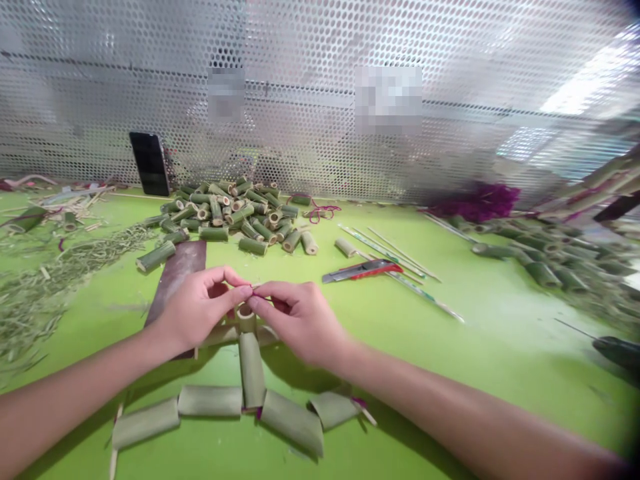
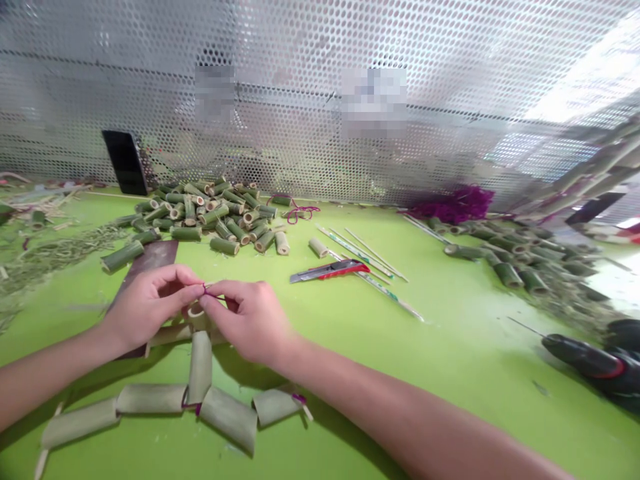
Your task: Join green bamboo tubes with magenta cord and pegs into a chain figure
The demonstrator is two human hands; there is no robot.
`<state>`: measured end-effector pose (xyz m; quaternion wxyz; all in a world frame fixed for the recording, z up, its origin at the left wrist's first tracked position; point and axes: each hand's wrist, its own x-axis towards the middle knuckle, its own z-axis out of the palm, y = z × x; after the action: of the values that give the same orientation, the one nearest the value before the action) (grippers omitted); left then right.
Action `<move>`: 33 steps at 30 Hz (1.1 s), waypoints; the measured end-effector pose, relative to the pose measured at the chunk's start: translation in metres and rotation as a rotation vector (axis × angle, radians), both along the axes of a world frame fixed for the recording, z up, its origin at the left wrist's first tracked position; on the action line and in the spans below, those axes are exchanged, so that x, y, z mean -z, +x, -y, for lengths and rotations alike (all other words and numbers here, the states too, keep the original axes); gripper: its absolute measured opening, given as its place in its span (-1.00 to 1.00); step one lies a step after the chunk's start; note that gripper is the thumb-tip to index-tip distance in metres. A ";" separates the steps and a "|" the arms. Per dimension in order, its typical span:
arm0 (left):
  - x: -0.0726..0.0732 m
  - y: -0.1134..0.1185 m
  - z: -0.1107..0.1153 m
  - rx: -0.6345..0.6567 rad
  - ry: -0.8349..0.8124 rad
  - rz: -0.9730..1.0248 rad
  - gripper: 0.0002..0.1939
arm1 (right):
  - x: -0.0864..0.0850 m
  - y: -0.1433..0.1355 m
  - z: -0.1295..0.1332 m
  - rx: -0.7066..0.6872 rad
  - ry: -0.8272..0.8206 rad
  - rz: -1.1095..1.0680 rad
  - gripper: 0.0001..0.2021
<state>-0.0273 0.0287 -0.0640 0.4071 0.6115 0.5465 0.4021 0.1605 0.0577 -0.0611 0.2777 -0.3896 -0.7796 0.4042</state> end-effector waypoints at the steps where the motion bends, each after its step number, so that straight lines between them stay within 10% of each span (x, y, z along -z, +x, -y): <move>1: -0.001 -0.001 -0.001 0.022 -0.034 0.006 -0.63 | 0.000 0.000 0.000 0.003 0.007 0.014 -0.75; 21: -0.029 -0.026 0.001 0.152 -0.208 -0.446 -0.66 | -0.016 -0.007 0.004 -0.202 0.108 0.223 -0.80; 33: -0.012 -0.052 0.027 0.171 -0.355 -0.116 -0.65 | -0.020 -0.031 -0.001 -0.439 0.055 0.239 -0.80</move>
<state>-0.0791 0.0015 -0.0523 0.5089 0.5965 0.5775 0.2273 0.1291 0.0590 -0.0413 0.0996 -0.2481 -0.8835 0.3848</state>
